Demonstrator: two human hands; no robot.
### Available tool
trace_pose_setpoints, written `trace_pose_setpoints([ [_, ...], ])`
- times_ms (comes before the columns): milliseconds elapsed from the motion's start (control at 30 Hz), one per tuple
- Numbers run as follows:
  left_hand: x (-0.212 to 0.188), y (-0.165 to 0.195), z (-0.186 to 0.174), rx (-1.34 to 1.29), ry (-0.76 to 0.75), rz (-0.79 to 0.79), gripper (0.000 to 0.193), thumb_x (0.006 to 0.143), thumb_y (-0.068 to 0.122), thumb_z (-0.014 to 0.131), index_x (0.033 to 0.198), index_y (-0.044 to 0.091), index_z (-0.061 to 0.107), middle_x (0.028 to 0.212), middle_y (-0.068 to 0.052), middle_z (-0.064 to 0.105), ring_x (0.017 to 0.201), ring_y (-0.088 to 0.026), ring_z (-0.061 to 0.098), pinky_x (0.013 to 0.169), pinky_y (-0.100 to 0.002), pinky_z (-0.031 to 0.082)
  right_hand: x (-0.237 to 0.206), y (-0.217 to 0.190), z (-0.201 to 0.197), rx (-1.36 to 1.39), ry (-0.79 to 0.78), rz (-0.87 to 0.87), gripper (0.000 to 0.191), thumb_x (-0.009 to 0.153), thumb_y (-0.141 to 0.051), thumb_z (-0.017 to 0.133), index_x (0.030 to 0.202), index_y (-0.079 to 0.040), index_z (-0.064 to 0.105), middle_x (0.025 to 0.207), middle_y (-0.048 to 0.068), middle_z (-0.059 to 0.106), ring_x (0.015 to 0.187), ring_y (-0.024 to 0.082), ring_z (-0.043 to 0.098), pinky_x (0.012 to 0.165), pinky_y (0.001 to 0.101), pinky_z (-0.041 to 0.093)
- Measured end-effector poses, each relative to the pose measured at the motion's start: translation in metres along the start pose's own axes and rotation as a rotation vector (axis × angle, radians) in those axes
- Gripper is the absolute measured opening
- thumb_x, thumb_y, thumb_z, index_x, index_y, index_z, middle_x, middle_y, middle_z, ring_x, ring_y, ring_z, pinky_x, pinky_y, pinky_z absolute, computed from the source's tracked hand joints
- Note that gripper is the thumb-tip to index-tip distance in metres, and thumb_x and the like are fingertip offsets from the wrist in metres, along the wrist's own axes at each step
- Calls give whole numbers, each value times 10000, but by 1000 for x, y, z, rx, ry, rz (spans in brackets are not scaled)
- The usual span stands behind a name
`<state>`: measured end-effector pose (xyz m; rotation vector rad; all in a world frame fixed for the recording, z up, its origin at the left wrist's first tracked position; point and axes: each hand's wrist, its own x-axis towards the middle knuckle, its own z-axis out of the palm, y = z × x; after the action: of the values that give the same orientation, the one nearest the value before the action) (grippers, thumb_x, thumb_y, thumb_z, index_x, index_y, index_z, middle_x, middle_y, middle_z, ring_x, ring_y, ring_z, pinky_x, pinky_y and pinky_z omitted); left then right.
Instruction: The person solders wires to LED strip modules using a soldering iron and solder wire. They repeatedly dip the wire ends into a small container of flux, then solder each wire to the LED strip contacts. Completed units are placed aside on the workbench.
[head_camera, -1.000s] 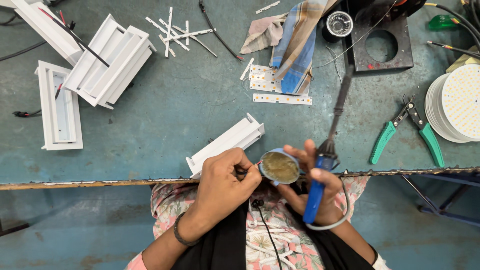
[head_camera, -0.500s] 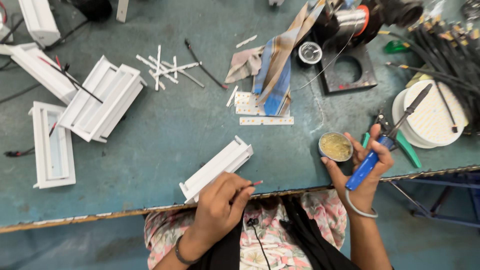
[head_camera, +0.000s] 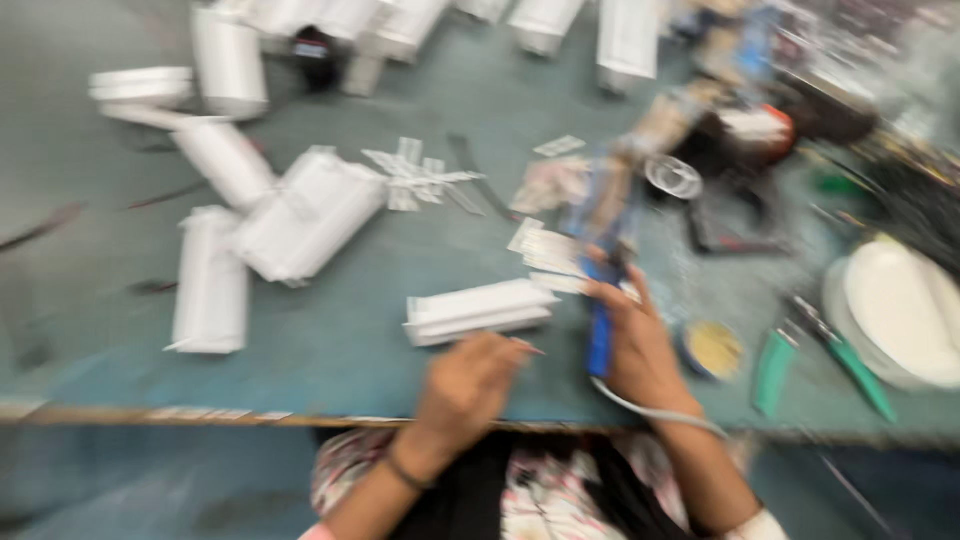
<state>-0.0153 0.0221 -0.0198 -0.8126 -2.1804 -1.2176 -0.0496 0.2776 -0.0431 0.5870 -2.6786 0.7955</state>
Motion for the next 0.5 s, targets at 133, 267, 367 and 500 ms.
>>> trace_pose_setpoints([
  [133,-18,3,8,-6,-93,-50,209,988,89,702,1196,111,718,934,-60,667,831,-249,668,703,-379,565,0,-7,2,58,123,-44,577,795,-53,693,1325,-132,479,1252,223,639,1230,437,581,1012,507,471],
  [267,-38,-6,23,82,-95,-67,130,1087,202,643,1202,178,700,936,-20,647,822,-187,680,710,-302,569,16,-1,19,107,96,-31,537,820,-26,664,1314,-106,469,1279,214,630,1263,418,568,1028,482,464],
  [367,-51,-13,36,124,-75,-88,96,1148,284,651,1167,209,707,905,18,642,782,-154,689,708,-279,571,23,17,32,25,44,-56,507,838,-6,641,1305,-87,462,1300,207,622,1288,403,558,1041,463,458],
  [500,-54,-17,40,60,-20,-154,129,1122,318,653,1127,207,717,887,25,653,750,-158,690,708,-262,569,23,37,46,-17,22,-77,467,862,21,612,1294,-61,452,1328,199,613,1320,383,544,1057,438,451],
])
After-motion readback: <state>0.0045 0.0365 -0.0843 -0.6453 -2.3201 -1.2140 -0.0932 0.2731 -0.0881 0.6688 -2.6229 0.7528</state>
